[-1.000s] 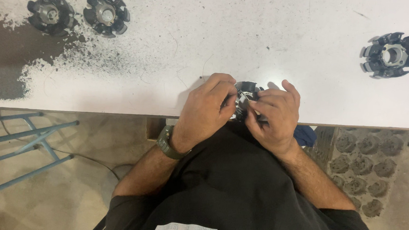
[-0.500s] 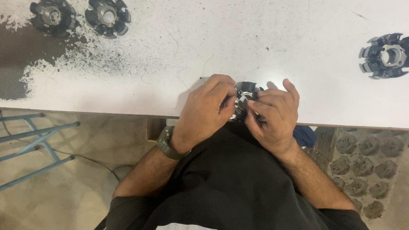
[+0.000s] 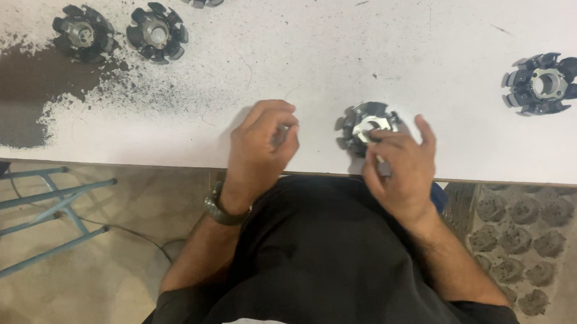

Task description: The person sits at a white workbench and sands black clutch shoe components one at a time using a small sanding block, rubbing the block along the edges of each part, then sets the finished part aside and picks up the next one.

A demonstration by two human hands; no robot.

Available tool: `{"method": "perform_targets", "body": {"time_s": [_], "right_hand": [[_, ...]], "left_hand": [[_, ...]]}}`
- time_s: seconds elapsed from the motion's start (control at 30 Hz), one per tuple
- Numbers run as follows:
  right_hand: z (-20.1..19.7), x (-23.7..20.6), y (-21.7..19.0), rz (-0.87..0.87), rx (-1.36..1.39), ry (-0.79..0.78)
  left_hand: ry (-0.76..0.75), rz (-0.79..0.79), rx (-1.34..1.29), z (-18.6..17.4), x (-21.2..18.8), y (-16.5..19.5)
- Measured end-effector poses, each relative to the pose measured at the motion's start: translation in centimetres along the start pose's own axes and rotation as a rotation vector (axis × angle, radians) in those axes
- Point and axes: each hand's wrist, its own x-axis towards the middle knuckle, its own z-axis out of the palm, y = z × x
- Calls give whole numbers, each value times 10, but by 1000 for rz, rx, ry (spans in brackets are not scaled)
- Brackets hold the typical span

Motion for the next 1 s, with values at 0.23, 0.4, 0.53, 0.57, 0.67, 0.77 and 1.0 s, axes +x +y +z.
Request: {"method": "perform_targets", "body": {"time_s": [0.23,0.4,0.53,0.57,0.67,0.77,1.0], "right_hand": [[-48,-6,56,265,-164,60],[-54,-11,80,141,-186,325],[-33,-11,69,-12,43,444],[-30,-10,64,-44,49,336],[-29,-4,45,-55,-43,182],[-34,6,32,42,-59,171],[-41,15,28,148,6,149]], "left_hand": [[157,29,468,-63,-2,-38],[93,-62,580,-79,15,-26],[71,107,437,-59,69,-29],[69,164,384,-51,88,-30],[115,83,429,-19,162,-30],[-80,-256,402,5,215,-32],[-70,91,627,44,217,-46]]}}
